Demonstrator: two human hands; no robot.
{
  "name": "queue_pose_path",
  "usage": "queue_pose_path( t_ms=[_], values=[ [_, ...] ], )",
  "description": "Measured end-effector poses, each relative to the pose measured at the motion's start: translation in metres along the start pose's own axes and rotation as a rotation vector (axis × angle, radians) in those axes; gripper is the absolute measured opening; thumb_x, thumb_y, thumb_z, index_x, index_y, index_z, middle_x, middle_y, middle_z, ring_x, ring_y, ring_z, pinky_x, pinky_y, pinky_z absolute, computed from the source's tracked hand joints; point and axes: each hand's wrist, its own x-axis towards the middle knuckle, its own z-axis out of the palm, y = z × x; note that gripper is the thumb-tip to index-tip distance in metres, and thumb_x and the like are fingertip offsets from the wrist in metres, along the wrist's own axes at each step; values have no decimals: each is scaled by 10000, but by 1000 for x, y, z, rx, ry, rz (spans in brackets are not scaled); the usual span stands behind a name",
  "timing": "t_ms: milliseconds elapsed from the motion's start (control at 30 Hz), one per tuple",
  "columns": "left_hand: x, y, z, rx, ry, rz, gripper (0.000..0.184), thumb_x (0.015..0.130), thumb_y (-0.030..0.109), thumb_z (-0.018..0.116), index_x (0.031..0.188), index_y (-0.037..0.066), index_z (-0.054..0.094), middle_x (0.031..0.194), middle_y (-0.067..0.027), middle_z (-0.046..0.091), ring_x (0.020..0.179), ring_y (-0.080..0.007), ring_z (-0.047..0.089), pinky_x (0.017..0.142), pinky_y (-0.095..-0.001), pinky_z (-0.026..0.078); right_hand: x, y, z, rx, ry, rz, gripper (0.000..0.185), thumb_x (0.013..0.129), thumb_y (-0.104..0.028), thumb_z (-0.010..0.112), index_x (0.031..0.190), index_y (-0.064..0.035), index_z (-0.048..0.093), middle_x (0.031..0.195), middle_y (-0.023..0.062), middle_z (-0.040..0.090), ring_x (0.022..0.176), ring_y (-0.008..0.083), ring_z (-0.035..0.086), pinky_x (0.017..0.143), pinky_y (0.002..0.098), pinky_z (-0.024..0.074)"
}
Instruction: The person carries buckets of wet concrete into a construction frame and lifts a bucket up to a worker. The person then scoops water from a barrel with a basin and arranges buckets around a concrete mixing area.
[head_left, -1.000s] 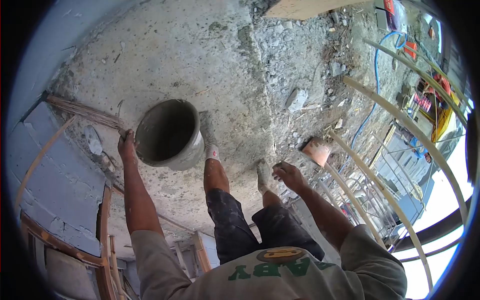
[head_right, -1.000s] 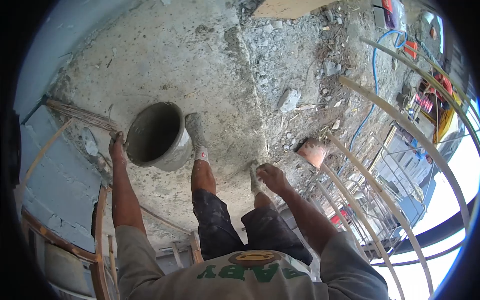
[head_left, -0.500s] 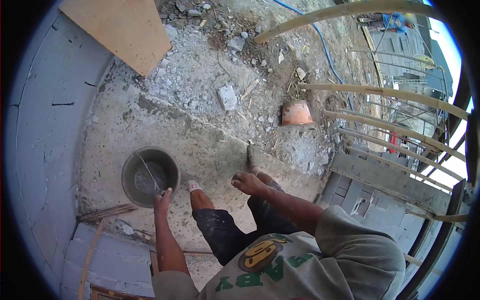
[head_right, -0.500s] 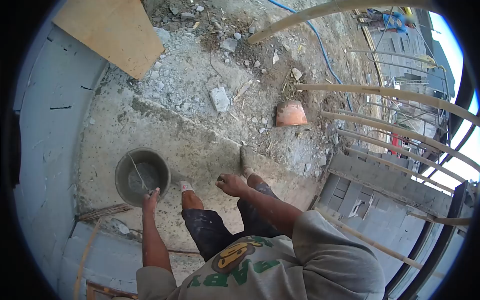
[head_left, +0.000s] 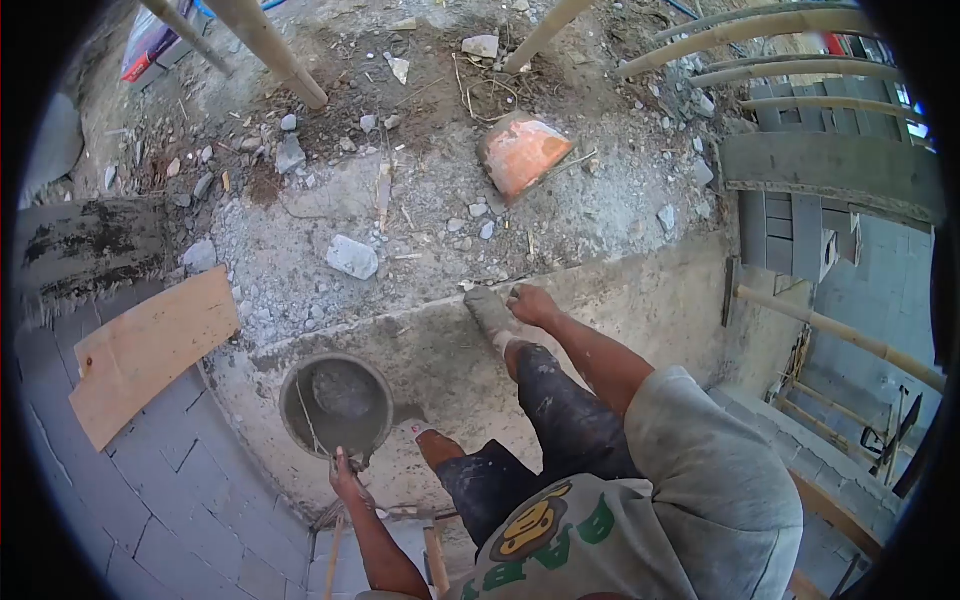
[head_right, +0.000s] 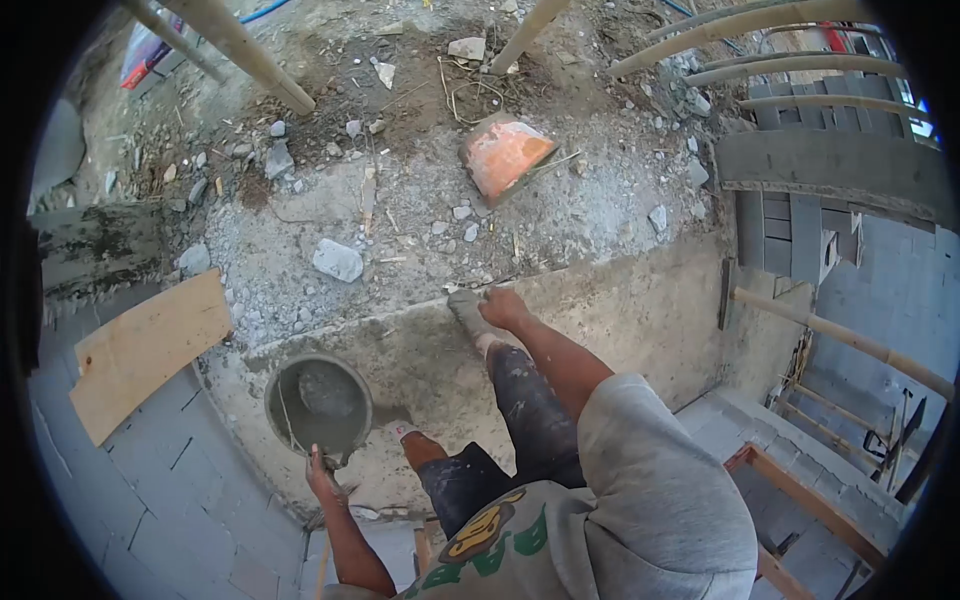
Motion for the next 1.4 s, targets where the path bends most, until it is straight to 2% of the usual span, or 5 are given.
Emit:
queue_pose_path(
  t_ms=[200,333,533,967,1400],
  values=[
    [-8,-12,102,159,-222,-80,394,835,387,457,741,11,529,612,-42,474,560,-121,407,562,-251,315,145,132,-86,28,489,303,335,736,-163,430,1030,-6,462,995,219,524,894,367,522,788,411,427],
    [-10,3,169,358,-383,-115,436,844,432,427,719,17,473,560,-19,371,545,-135,373,554,-275,327,182,126,-168,-118,469,312,422,777,-178,419,1176,-46,379,1252,159,339,1217,274,274,917,434,324],
    [-20,18,202,545,-473,-74,457,855,417,412,725,-9,512,546,-26,399,539,-124,391,557,-261,338,223,140,-181,-433,235,292,333,776,-149,419,1084,-66,513,1195,118,446,1181,257,342,958,503,212],
    [-85,140,162,821,-251,519,297,766,273,546,821,-16,593,657,-102,572,623,-154,510,603,-293,400,-16,143,-272,-116,-84,182,309,627,-211,518,866,-51,630,830,117,626,732,223,610,662,327,474],
    [-98,222,104,115,-397,359,256,794,269,548,865,28,594,614,-18,507,535,-104,473,502,-240,392,-385,277,-207,268,223,757,203,627,-161,566,773,-46,649,722,70,641,636,158,622,614,294,489]
  ],
)
